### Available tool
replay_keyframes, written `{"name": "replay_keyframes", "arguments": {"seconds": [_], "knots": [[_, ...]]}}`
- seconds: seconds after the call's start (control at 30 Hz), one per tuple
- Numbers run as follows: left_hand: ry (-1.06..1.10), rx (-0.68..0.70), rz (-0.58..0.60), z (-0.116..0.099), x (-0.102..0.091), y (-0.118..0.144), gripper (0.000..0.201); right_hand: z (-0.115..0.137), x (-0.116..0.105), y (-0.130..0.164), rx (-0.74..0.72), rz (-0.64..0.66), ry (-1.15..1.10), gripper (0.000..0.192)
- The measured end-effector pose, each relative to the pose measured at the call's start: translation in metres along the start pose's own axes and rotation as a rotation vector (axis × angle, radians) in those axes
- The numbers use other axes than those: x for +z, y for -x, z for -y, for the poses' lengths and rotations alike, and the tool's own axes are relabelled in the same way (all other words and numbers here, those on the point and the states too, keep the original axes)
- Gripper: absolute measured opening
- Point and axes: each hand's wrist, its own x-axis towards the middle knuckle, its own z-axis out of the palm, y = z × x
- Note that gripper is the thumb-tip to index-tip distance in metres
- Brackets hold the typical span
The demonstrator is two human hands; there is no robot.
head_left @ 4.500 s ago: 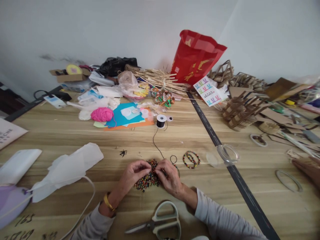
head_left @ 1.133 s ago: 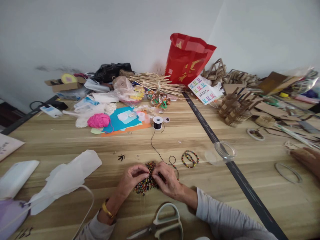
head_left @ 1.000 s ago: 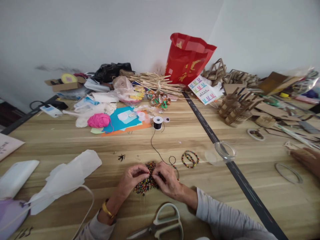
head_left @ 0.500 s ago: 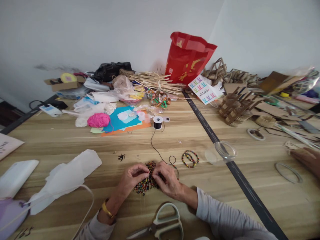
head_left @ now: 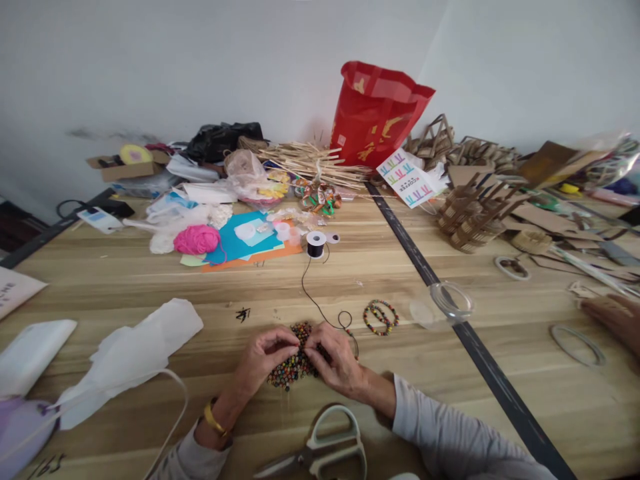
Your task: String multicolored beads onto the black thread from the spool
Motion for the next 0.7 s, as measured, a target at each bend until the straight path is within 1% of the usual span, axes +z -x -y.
{"name": "replay_keyframes", "arguments": {"seconds": [0.23,0.53,0.7], "knots": [[0.000,0.013,-0.011,-0.0020,0.0004,-0.0003,0.008,-0.0001,0.0002,0.0005,-0.002,-0.003,0.007,0.011],[-0.011,0.014,0.006,-0.0002,0.0009,0.0000,0.009,0.0020,-0.0005,-0.0014,-0.006,-0.015,0.007,0.011],[-0.038,0.003,0.004,-0.0007,0.0013,0.0006,0.011,0.0023,-0.0006,-0.0015,-0.003,-0.013,0.009,0.013]]}}
